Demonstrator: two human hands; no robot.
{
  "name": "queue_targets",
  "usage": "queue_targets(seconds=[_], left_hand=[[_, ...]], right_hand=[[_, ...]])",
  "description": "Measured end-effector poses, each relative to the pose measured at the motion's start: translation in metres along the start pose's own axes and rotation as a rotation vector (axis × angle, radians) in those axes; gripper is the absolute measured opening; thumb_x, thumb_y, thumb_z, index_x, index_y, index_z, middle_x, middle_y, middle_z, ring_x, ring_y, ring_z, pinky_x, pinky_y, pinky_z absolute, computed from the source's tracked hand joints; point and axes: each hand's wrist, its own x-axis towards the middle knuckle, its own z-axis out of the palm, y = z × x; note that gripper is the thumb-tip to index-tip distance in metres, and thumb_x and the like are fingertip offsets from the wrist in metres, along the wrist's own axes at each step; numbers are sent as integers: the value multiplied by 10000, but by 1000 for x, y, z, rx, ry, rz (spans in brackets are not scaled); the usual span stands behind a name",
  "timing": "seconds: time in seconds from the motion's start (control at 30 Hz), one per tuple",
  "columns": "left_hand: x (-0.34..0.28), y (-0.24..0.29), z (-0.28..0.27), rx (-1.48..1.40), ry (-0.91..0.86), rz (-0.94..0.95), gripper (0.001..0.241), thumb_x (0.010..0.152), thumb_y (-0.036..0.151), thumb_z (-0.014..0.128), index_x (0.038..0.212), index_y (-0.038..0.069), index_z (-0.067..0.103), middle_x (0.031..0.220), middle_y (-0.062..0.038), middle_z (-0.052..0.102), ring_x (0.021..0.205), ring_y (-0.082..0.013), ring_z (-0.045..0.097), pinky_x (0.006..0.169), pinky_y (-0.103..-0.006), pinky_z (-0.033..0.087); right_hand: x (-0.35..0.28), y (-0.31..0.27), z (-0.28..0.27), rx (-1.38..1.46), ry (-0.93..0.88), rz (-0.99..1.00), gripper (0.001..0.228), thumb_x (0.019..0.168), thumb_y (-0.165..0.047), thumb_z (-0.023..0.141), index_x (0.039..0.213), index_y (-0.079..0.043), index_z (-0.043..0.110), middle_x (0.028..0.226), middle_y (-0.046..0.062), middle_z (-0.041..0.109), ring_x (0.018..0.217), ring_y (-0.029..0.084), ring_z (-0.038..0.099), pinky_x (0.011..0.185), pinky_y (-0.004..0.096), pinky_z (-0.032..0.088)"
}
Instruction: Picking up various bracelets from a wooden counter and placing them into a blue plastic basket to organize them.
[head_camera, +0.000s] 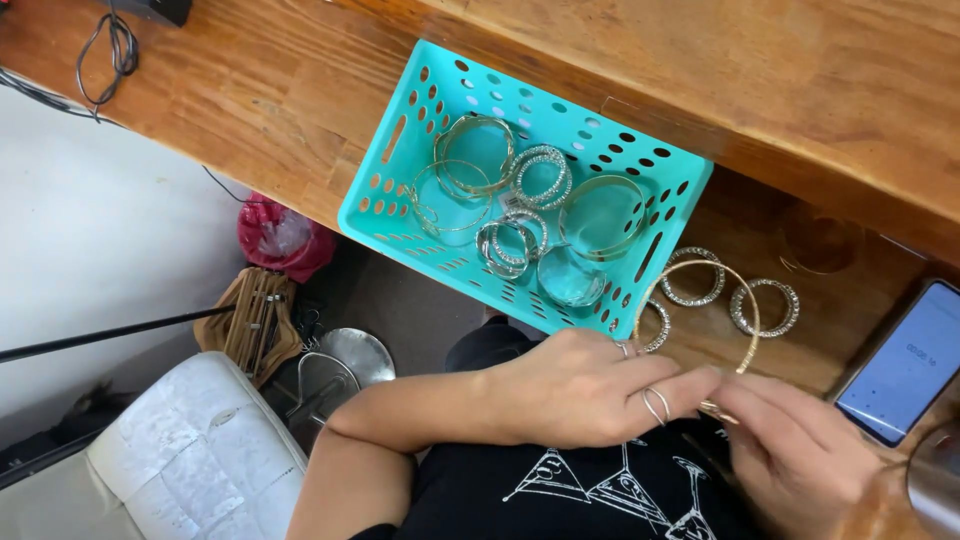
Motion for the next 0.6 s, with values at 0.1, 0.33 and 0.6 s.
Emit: queue_targets(seconds=[0.1, 0.33, 0.6], left_hand=[[-9, -18, -13, -61, -53, -79, 288, 1106, 172, 655, 1383, 136, 583, 905, -3, 606, 729, -239, 621, 587, -375, 475], [-42, -118, -74, -163, -45, -557, 67, 990, 89, 702, 1057, 87, 709, 1056, -57, 760, 939, -243, 749, 805, -364, 558], [-86, -159, -84, -70, -445, -744, 214, 977, 114, 605, 1151, 169, 717, 1115, -56, 741, 1015, -358, 667, 928, -532, 416]], right_hand=[[8, 5, 15, 115, -55, -79, 116, 955, -36, 664, 1046, 7, 722, 1093, 203, 731, 980, 296, 738, 902, 351, 574], [-4, 47, 27, 160, 112, -124, 199, 1047, -15, 647, 1221, 67, 595, 1213, 354, 638, 850, 356, 751, 874, 369, 571], [-34, 87, 34, -68, 171, -44, 101, 1048, 124, 686, 1146, 123, 711, 1120, 295, 714, 1019, 387, 698, 956, 428, 575]])
